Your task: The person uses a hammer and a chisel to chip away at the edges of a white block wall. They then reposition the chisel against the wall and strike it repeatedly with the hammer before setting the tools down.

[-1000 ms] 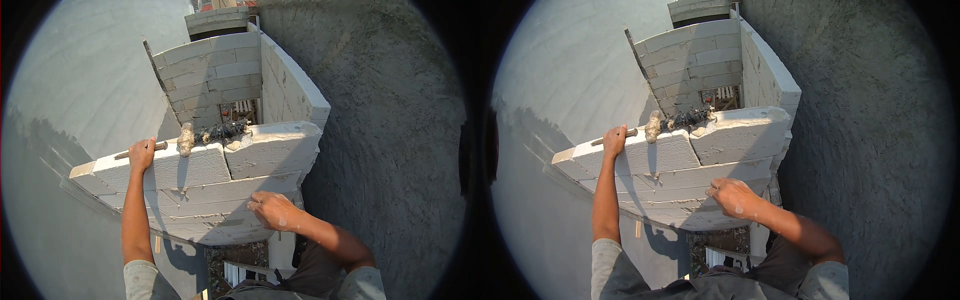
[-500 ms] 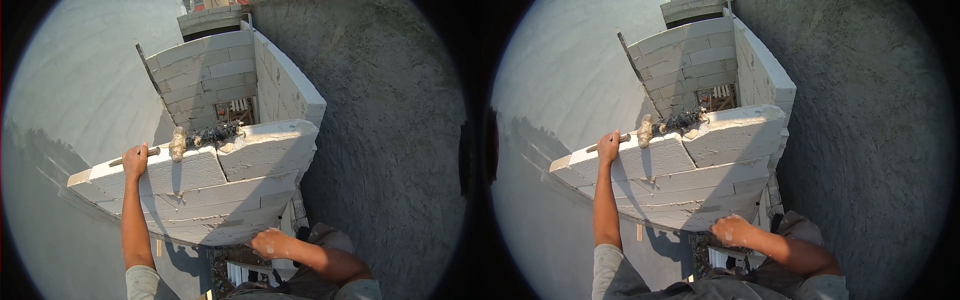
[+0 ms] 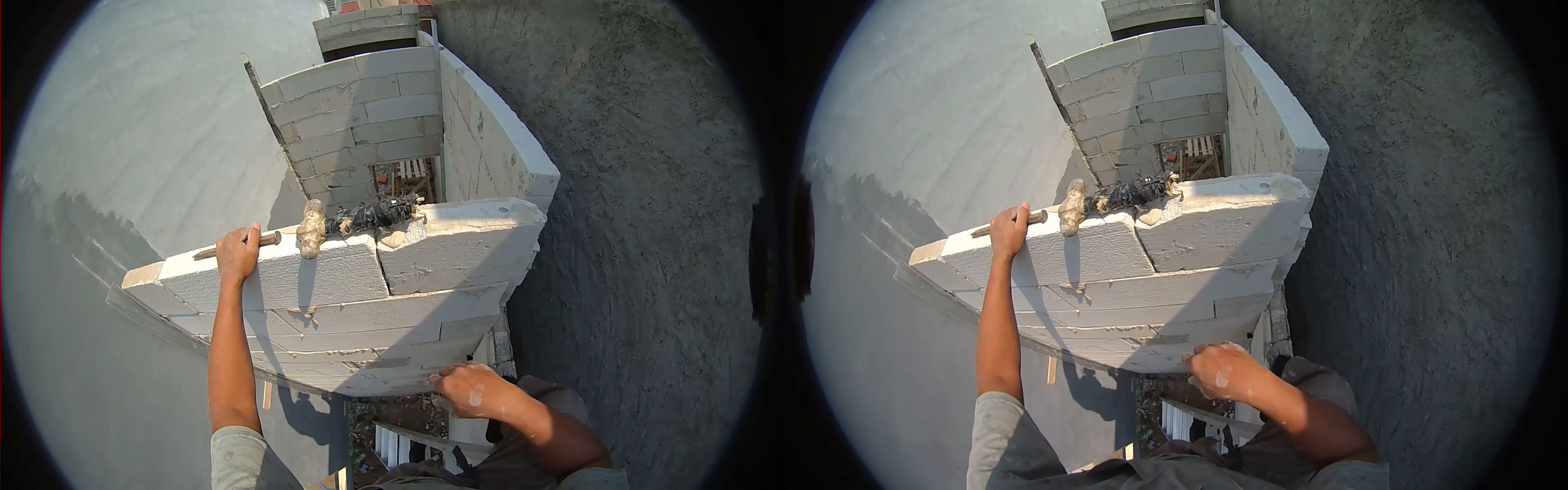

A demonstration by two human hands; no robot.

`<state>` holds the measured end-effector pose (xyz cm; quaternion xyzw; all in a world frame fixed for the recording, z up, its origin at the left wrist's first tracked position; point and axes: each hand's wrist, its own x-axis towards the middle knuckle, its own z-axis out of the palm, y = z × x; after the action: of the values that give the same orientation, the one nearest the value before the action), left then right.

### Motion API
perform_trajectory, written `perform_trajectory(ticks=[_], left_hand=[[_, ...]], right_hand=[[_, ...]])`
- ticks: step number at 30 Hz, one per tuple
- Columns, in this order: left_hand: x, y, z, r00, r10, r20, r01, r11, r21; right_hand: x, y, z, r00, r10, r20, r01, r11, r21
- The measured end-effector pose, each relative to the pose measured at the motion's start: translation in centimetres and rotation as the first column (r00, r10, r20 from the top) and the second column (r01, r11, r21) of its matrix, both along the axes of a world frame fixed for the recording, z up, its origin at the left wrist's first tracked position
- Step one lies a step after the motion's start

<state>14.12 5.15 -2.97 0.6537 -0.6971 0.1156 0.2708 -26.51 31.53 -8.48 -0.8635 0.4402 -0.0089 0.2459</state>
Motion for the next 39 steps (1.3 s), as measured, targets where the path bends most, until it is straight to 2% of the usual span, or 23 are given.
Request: perform_trajectory(ticks=[4, 10, 13, 16, 21, 24, 30, 33, 39], left_hand=[[-0.3, 0.1, 0.3, 1.0, -0.008, -0.009, 0.008, 0.998, 0.056], [0.1, -0.3, -0.4, 1.0, -0.005, 0.012, 0.006, 1.0, -0.02], [0.0, -0.2, -0.2, 1.0, 0.0, 0.006, 0.0, 1.0, 0.027], [-0.1, -0.2, -0.3, 1.0, -0.013, 0.003, 0.013, 1.0, -0.026], [0.2, -0.5, -0.5, 0.999, -0.021, 0.029, 0.021, 1.0, -0.017], [0.2, -0.4, -0.5, 1.0, -0.023, 0.019, 0.024, 1.0, -0.017], [0.1, -0.4, -0.5, 1.0, -0.007, 0.013, 0.007, 1.0, -0.015], [0.0, -0.4, -0.5, 1.0, -0.009, 0.005, 0.009, 1.0, -0.011], [0.5, -0.7, -0.7, 1.0, -0.023, -0.011, 0.023, 0.999, -0.026]], right_hand=[[0.0, 0.0, -0.1, 1.0, 0.001, 0.009, -0.002, 1.0, 0.009], [0.0, 0.0, 0.3, 1.0, -0.002, 0.008, 0.002, 1.0, 0.003], [0.0, 0.2, 0.6, 1.0, -0.015, 0.025, 0.016, 0.999, -0.032], [-0.1, 0.2, 0.4, 0.999, -0.016, 0.032, 0.018, 0.999, -0.048], [-0.2, 0.0, 0.2, 0.999, -0.028, 0.044, 0.03, 0.999, -0.045], [-0.3, -0.2, 0.1, 1.0, -0.005, -0.002, 0.005, 1.0, 0.021], [-0.4, -0.2, -0.3, 1.0, -0.014, 0.013, 0.014, 1.0, -0.003], [-0.5, 0.1, 0.3, 0.996, -0.046, 0.078, 0.051, 0.996, -0.068], [-0.7, -0.1, 0.1, 0.998, -0.046, 0.035, 0.048, 0.997, -0.056]])
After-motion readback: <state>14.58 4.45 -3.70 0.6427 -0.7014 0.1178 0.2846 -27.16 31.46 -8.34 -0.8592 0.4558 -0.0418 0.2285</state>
